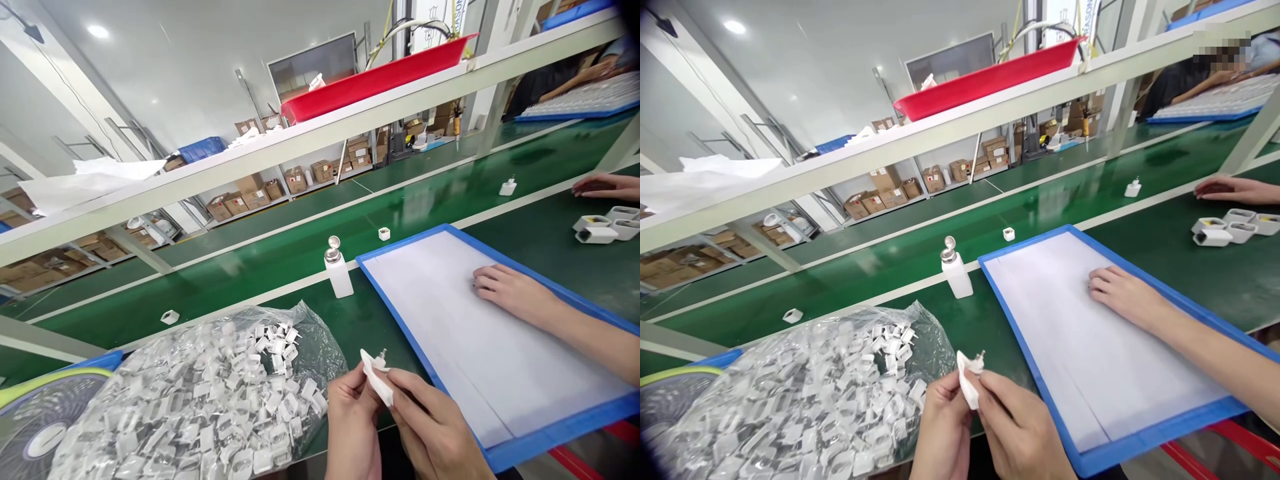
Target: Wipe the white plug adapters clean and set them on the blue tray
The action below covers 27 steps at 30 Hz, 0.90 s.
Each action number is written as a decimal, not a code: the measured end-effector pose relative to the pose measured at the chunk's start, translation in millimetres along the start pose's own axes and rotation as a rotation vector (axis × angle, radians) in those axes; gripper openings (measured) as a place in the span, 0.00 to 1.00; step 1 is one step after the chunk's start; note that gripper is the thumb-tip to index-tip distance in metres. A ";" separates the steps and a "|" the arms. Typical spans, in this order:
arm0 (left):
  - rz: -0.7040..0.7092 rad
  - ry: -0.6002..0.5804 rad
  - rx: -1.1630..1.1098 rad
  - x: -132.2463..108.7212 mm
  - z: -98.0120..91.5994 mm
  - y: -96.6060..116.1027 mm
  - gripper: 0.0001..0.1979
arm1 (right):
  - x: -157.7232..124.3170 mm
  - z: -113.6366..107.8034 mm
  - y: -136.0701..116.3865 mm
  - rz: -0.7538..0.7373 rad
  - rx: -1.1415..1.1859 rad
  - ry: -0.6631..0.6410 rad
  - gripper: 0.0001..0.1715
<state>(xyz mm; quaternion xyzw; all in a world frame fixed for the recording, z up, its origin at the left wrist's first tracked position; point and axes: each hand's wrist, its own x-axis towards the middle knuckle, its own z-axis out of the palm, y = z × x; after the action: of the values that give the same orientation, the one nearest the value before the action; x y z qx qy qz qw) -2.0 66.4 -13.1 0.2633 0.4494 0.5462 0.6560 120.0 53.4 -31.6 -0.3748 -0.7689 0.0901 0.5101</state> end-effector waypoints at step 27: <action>-0.139 -0.171 -0.108 -8.7 10.8 8.9 0.26 | 7.5 -14.9 -4.6 0.335 0.139 0.043 0.14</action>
<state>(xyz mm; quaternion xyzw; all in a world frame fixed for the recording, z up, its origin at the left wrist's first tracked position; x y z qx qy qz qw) 3.2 62.1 1.9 0.2416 0.3790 0.4982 0.7414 129.0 51.5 -17.0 -0.4635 -0.6765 0.2186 0.5289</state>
